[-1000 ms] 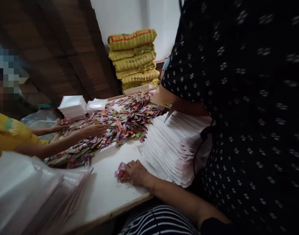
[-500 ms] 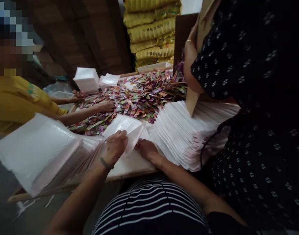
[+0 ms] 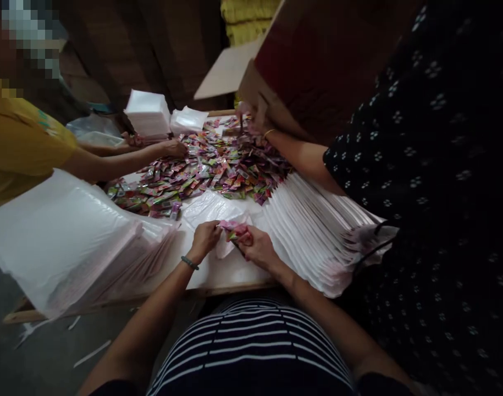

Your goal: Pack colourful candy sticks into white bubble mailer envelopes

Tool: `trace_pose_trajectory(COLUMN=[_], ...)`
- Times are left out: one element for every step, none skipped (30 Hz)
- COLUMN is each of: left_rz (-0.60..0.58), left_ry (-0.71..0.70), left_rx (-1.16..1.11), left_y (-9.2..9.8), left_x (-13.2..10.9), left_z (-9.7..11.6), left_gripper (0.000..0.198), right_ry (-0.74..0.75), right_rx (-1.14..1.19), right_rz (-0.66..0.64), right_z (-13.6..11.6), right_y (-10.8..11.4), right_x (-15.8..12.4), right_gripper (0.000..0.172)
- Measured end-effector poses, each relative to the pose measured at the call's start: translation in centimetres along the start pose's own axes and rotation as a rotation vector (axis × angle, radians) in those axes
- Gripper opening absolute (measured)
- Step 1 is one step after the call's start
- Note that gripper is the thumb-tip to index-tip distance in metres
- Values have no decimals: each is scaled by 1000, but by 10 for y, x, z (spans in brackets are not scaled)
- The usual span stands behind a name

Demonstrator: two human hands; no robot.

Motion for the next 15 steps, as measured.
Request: trace_pose_trajectory(left_rz=[7,18,35,56,80,104,127,139,139,132,123,116,114,113,111], left_ry=[4,7,4,-6,-25,-50,-76,-101,-122,-141,-157,-169,-180,-195,-216], left_rx=[-13,-24,-36,-51,-70,-92,-112,-126,-132,-131,-121,-106,-88,-71,-59], left_y=[4,8,12,15,17,19,20,21,20,20,19,20,20,21,21], left_x=[-1,-3,-5,-8,-12,-14,-17,-19,-21,-22,-23,-24,-26,-28,-31], left_z=[0,1,2,5,8,13,17,21,25,29,32,35,37,39,42], left_gripper=[36,37,39,41,42,43,44,45,46,47,48,48,48,48,49], right_ry=[22,36,50,76,117,161,194,209,204,193,191,205,224,227,208], right_rx=[-53,-114,-176,-237,-303,-380,-468,-562,-653,-726,-767,-777,-764,-734,-699], right_rz=[3,9,11,7,-2,-14,-28,-41,-49,-56,-73,-93,-107,-118,-124], right_z=[1,3,5,5,4,1,-1,-3,-3,-4,-6,-9,-12,-14,-15], right_y=[-5,-8,-11,-13,-15,-16,-18,-19,-20,-20,-23,-26,-30,-33,-35], right_x=[4,8,11,12,13,13,12,12,11,11,10,9,8,8,9], right_gripper=[30,26,23,21,19,19,19,20,20,21,21,21,22,23,24])
Point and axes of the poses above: each hand's wrist, its own x-axis towards the middle knuckle, its own y-axis out of the back of the hand, z = x × y, the point moved 7 cm from there along x, towards the middle knuckle, and after that the axes turned 10 degrees about z, right-handed, at the moved point
